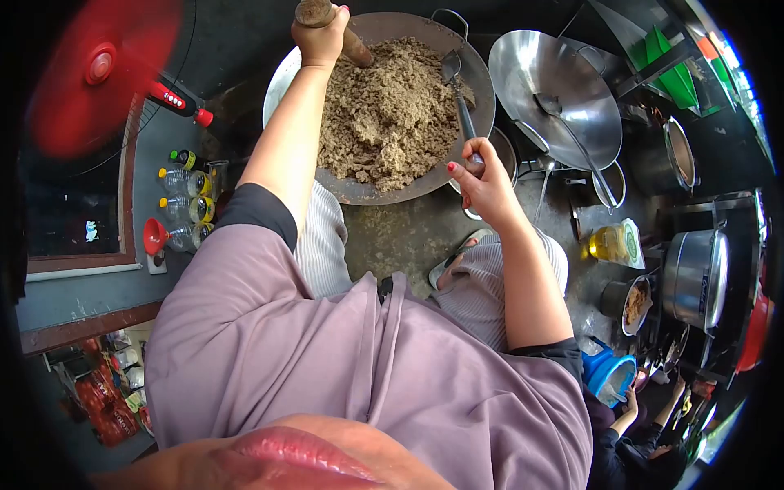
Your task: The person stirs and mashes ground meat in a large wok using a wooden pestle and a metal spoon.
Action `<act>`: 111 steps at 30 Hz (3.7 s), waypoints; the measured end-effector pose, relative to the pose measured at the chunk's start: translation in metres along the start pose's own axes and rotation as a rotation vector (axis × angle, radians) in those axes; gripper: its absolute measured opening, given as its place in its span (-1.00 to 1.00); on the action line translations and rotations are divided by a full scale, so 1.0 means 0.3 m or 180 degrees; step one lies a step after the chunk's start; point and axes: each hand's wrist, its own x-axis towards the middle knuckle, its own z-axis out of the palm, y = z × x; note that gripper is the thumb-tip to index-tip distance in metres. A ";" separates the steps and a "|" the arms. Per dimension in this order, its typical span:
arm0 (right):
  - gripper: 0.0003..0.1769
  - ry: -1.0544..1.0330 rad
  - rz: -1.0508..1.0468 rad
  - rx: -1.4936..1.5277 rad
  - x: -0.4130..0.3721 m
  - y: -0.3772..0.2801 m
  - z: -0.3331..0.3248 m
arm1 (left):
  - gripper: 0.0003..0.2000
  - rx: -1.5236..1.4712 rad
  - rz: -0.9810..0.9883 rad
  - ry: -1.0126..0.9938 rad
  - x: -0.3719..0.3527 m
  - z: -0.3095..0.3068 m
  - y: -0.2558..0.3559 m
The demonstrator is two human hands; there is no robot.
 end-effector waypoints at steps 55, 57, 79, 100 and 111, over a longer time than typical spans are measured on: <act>-0.70 -0.0067 -0.0199 0.0080 0.023 0.027 0.006 | -0.88 0.0666 0.0356 -0.0114 0.083 -0.122 0.365; -0.70 -0.0081 -0.0216 0.0072 0.026 0.020 0.024 | -0.84 0.1500 0.0647 0.0030 -0.029 -0.147 -0.031; -0.55 -0.0025 -0.0220 -0.0544 0.013 0.002 0.034 | -0.80 0.1552 0.0925 0.0045 0.127 -0.120 0.406; -0.57 -0.0180 -0.0238 -0.0566 0.015 0.013 0.037 | -0.94 0.1669 0.3390 -0.1084 0.250 -0.207 0.538; -0.60 -0.0114 -0.0259 -0.0540 0.011 0.017 0.033 | -0.86 0.0895 0.0901 -0.0555 0.087 -0.118 0.579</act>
